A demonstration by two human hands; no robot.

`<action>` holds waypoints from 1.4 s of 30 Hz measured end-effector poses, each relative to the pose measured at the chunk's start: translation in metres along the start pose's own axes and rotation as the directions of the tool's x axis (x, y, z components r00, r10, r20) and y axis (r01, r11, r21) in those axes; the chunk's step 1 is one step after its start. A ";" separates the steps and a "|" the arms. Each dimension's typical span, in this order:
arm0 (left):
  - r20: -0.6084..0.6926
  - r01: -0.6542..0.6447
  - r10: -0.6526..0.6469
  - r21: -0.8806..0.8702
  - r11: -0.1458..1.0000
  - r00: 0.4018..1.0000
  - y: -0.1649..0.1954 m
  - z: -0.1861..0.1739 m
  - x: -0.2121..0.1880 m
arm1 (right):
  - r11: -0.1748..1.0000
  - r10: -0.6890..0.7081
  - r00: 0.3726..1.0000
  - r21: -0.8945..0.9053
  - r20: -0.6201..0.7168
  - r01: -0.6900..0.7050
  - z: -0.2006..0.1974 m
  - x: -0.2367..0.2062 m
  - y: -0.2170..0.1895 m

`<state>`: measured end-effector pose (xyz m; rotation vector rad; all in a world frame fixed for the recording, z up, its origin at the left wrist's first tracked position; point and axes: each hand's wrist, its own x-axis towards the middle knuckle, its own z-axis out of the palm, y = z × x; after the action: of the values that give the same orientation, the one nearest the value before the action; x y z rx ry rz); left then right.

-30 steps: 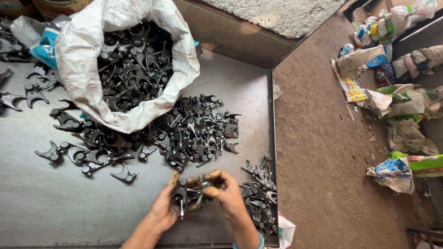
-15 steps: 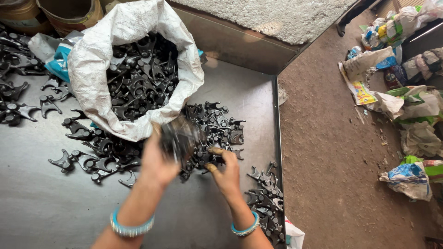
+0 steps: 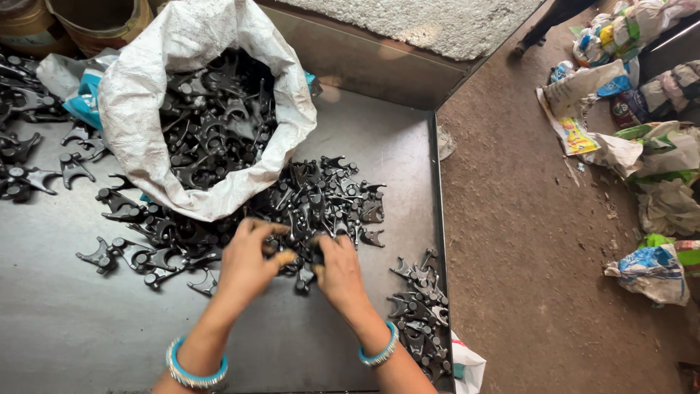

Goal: The person picks small dark metal castings one at a time from a pile on a metal table, turns and looks over each piece in both hands, and tosses pieces into a large white sack of castings. The hands stay dirty with dark residue as the pile is worked through.

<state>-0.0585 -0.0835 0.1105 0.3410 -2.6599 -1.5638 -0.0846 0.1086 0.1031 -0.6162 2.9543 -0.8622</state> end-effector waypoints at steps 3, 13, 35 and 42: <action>-0.027 -0.017 0.020 0.093 0.996 0.999 -0.012 0.011 -0.021 | 0.991 -0.079 0.994 0.111 0.073 0.071 -0.009 -0.032 0.014; -0.026 0.004 -0.002 0.079 0.997 1.000 -0.019 0.029 -0.034 | 0.985 0.124 0.982 0.141 -0.145 -0.104 -0.034 -0.103 0.041; -0.117 -0.233 0.204 -0.348 0.908 0.972 -0.033 0.077 -0.066 | -0.287 0.317 0.860 0.905 0.399 -0.314 0.005 -0.109 0.142; -0.068 0.137 -0.191 -0.474 0.870 0.979 -0.039 0.083 -0.069 | -0.259 0.289 0.862 0.901 0.416 -0.348 -0.007 -0.093 0.118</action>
<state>0.0034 -0.0160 0.0416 0.6170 -2.1181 -2.0938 -0.0429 0.2376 0.0378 0.3363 1.1455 -2.3775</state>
